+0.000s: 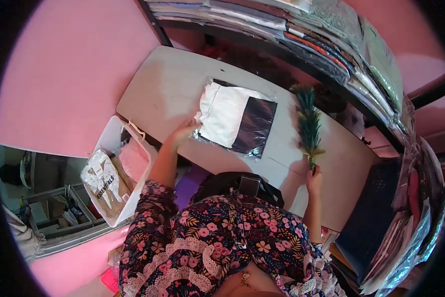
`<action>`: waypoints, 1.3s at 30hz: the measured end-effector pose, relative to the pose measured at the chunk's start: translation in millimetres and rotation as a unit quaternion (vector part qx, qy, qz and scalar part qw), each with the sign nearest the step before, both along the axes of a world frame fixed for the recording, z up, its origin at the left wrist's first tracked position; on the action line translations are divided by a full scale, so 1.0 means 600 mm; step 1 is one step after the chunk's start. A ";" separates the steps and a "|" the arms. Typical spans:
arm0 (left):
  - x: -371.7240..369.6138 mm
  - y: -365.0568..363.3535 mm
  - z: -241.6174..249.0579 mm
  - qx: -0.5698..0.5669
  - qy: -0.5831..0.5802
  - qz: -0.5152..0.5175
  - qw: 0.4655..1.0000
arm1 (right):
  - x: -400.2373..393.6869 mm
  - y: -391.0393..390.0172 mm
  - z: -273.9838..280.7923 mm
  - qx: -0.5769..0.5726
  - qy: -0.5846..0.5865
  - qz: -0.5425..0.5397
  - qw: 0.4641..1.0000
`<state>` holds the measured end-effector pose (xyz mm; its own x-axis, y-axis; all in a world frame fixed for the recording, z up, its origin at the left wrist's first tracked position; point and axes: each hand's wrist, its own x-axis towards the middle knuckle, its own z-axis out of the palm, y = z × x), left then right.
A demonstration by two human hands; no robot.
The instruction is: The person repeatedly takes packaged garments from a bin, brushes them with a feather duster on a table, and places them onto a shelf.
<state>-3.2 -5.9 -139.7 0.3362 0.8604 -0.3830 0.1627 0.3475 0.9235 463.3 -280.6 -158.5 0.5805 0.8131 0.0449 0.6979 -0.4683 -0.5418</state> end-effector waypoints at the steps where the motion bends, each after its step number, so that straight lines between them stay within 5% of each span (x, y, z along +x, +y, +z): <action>1: 0.001 0.001 -0.006 -0.054 0.093 -0.018 0.994 | -0.008 0.012 0.026 -0.023 0.069 -0.035 0.997; 3: 0.003 -0.004 0.003 -0.111 0.187 -0.040 0.975 | -0.033 0.032 0.059 -0.049 0.139 -0.074 0.986; 5: 0.001 -0.026 0.033 -0.078 0.071 0.124 0.987 | -0.071 0.044 0.073 0.057 0.219 -0.107 0.968; 8: -0.039 -0.036 0.024 -0.110 0.063 0.117 0.985 | -0.137 0.051 0.051 0.142 0.226 -0.014 0.964; 12: -0.085 -0.045 -0.051 -0.056 0.015 0.109 0.992 | -0.212 0.062 0.075 0.035 0.144 0.187 0.971; 15: -0.085 -0.034 -0.076 -0.045 0.013 0.172 0.984 | -0.220 0.083 0.067 -0.056 0.052 0.170 0.983; 20: -0.088 -0.028 -0.052 0.009 0.025 0.210 0.977 | -0.236 0.123 0.056 0.051 0.135 0.049 0.988; 24: -0.114 -0.038 -0.076 0.012 0.030 0.248 0.968 | -0.253 0.138 0.076 0.059 0.130 0.225 0.964; 27: -0.111 -0.047 -0.054 0.107 0.082 0.288 0.948 | -0.274 0.148 0.070 -0.015 0.068 0.304 0.950; 29: -0.097 -0.044 -0.036 0.345 0.146 0.303 0.876 | -0.266 0.156 0.056 -0.026 0.080 0.353 0.932; 33: -0.060 -0.038 -0.002 0.430 0.167 0.314 0.830 | -0.260 0.165 0.097 -0.033 0.073 0.420 0.904; 36: -0.021 -0.047 0.026 0.504 0.279 0.213 0.789 | -0.262 0.171 0.099 -0.045 0.121 0.285 0.950; 39: 0.005 -0.053 0.015 0.491 0.352 0.028 0.796 | -0.263 0.171 0.087 -0.003 0.085 0.332 0.939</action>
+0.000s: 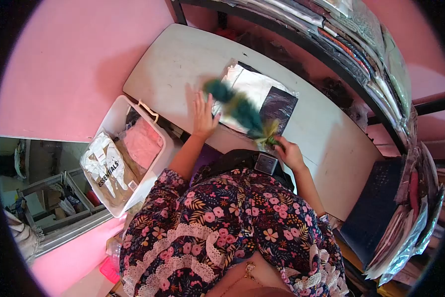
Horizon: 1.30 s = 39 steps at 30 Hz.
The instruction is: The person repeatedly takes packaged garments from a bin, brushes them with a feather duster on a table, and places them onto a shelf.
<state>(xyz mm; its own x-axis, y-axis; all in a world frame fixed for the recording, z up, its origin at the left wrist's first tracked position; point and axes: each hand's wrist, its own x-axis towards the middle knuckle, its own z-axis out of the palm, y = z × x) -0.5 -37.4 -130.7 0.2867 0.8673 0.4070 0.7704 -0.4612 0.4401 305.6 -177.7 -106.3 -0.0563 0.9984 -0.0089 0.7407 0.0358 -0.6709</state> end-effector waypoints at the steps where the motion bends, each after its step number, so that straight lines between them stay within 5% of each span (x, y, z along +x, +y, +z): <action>1: 0.001 -0.004 -0.019 -0.021 0.024 -0.032 0.999 | 0.001 0.000 0.000 0.030 -0.040 0.058 0.997; 5: -0.015 -0.014 -0.062 -0.032 0.141 -0.057 0.988 | -0.008 0.017 0.010 -0.006 -0.108 -0.032 0.994; 7: -0.021 -0.015 -0.053 -0.034 0.162 -0.053 0.985 | -0.023 0.033 0.012 -0.038 -0.098 -0.172 0.980; 10: -0.025 -0.018 -0.053 -0.050 0.143 -0.060 0.987 | -0.039 0.032 0.014 -0.005 -0.066 -0.113 0.991; 12: -0.021 -0.021 -0.056 -0.165 0.188 -0.046 0.967 | -0.038 0.032 0.009 0.030 -0.060 -0.046 0.997; 16: -0.017 -0.019 -0.049 -0.057 0.107 -0.064 0.991 | -0.023 0.058 0.003 -0.028 -0.179 -0.170 0.969; 19: -0.011 -0.020 -0.055 -0.066 0.114 -0.061 0.989 | -0.010 0.063 0.000 0.032 -0.109 -0.209 0.971; 23: -0.010 -0.023 -0.067 -0.058 0.107 -0.058 0.991 | -0.008 -0.001 0.001 0.061 -0.114 -0.056 0.990; 25: -0.013 -0.021 -0.066 -0.100 0.148 -0.055 0.982 | 0.002 -0.032 -0.012 -0.015 -0.161 -0.046 0.986; 29: -0.014 -0.014 -0.064 -0.055 0.102 -0.055 0.992 | 0.052 -0.061 -0.044 -0.028 -0.106 -0.319 0.941; 31: -0.018 -0.014 -0.068 -0.063 0.097 -0.056 0.992 | 0.046 -0.066 -0.032 0.036 -0.037 -0.346 0.937; 35: -0.026 -0.010 -0.077 -0.054 0.098 -0.050 0.992 | 0.023 -0.095 -0.045 0.078 -0.060 -0.138 0.985; 37: -0.026 -0.008 -0.081 -0.041 0.093 -0.048 0.994 | 0.007 -0.102 -0.026 -0.025 -0.135 -0.126 0.982; 39: -0.023 -0.007 -0.082 -0.045 0.090 -0.049 0.994 | 0.030 -0.110 -0.066 -0.026 -0.116 -0.227 0.967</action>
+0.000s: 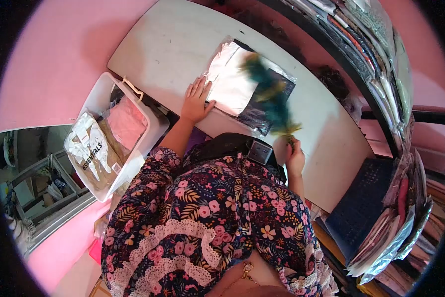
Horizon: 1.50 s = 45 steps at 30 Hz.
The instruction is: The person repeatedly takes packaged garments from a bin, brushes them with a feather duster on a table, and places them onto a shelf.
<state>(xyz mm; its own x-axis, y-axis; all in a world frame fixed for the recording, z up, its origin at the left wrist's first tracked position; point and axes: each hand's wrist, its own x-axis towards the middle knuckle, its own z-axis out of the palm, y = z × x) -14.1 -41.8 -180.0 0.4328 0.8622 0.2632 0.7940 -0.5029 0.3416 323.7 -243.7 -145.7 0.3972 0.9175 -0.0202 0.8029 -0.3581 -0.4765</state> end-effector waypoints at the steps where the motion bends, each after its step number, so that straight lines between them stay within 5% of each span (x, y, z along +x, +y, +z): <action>1: 0.003 -0.001 0.000 -0.002 -0.003 -0.001 1.000 | 0.007 0.003 -0.007 0.022 0.011 -0.048 0.999; 5: 0.009 -0.002 0.001 -0.010 -0.009 -0.003 1.000 | 0.007 0.015 0.015 0.070 0.088 -0.138 0.984; 7: 0.007 -0.002 -0.003 -0.003 -0.014 0.001 1.000 | -0.009 0.008 0.021 0.050 0.140 -0.025 0.989; 10: -0.005 0.001 -0.015 -0.029 0.076 -0.007 0.997 | -0.025 -0.019 0.024 -0.015 0.032 0.205 0.978; 12: 0.000 0.000 -0.018 -0.004 -0.007 0.004 1.000 | -0.020 -0.031 0.010 -0.003 0.076 0.169 0.983; 15: 0.006 0.004 -0.006 0.006 -0.012 0.001 1.000 | 0.002 -0.034 -0.015 0.023 0.106 -0.067 0.992; 18: 0.004 0.005 -0.011 0.005 -0.013 0.003 1.000 | -0.004 -0.028 -0.016 0.059 0.109 -0.005 0.992; 20: -0.001 0.001 -0.015 -0.003 -0.033 0.009 0.999 | -0.007 -0.034 -0.015 0.038 0.054 0.154 0.986; 22: -0.001 -0.001 -0.018 -0.011 -0.052 0.015 0.998 | -0.012 -0.032 -0.010 -0.002 -0.005 0.151 0.988; 25: 0.004 0.001 -0.015 0.010 -0.012 0.008 1.000 | -0.002 -0.004 -0.017 0.034 0.045 -0.029 0.998; 28: 0.007 0.005 -0.007 0.011 -0.017 0.003 1.000 | -0.019 0.026 0.008 0.046 0.137 -0.057 0.988; 32: 0.007 -0.002 0.005 0.003 -0.016 0.005 1.000 | -0.029 0.028 0.027 -0.022 0.000 0.162 0.987; 35: 0.010 -0.001 0.007 0.008 -0.017 0.000 1.000 | -0.016 0.051 0.017 0.002 0.024 0.027 0.999; 38: 0.008 0.000 0.010 0.001 -0.013 0.001 1.000 | -0.021 0.079 0.004 0.091 0.081 0.016 0.992; 42: 0.003 -0.003 0.010 -0.001 -0.012 0.004 1.000 | -0.045 0.096 0.035 -0.008 -0.027 0.197 0.980; 45: 0.004 -0.001 0.014 -0.004 -0.008 0.001 1.000 | -0.053 0.134 0.045 0.007 -0.034 0.125 0.991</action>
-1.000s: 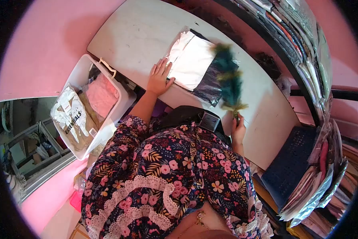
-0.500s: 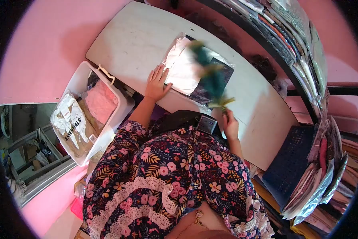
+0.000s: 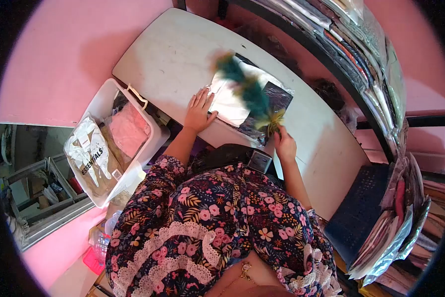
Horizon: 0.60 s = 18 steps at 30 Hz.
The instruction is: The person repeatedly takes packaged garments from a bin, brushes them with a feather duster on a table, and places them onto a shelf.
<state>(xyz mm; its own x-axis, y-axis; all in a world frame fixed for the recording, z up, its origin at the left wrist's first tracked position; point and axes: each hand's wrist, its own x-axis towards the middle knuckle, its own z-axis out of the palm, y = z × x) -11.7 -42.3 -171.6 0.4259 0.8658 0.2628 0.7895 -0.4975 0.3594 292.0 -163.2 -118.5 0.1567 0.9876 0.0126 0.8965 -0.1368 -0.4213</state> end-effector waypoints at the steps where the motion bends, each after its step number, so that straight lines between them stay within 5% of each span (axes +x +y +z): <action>1: 0.000 0.001 0.001 0.002 0.001 0.000 1.000 | -0.002 0.014 0.000 0.009 0.015 -0.054 0.998; 7: 0.007 -0.013 0.008 -0.010 0.005 0.000 1.000 | -0.023 0.018 0.002 -0.008 0.008 0.095 0.995; 11: 0.016 -0.015 0.003 -0.015 0.010 -0.008 1.000 | 0.027 -0.004 -0.017 -0.017 -0.019 -0.019 0.999; 13: 0.018 -0.009 0.001 -0.011 0.010 -0.016 1.000 | 0.052 -0.017 -0.018 -0.060 -0.013 -0.181 0.981; 17: 0.010 -0.001 0.004 -0.009 0.014 -0.020 1.000 | 0.046 -0.063 -0.002 0.014 0.097 -0.192 0.977; 18: 0.006 0.002 0.003 -0.004 0.004 -0.018 1.000 | 0.035 -0.078 -0.003 0.011 0.115 -0.125 0.985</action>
<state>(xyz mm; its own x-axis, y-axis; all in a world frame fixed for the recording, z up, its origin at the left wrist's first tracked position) -8.4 -41.0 -169.5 0.4588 0.8517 0.2534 0.7738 -0.5231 0.3572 312.8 -210.2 -120.1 0.3955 0.9179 -0.0313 0.7161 -0.3295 -0.6154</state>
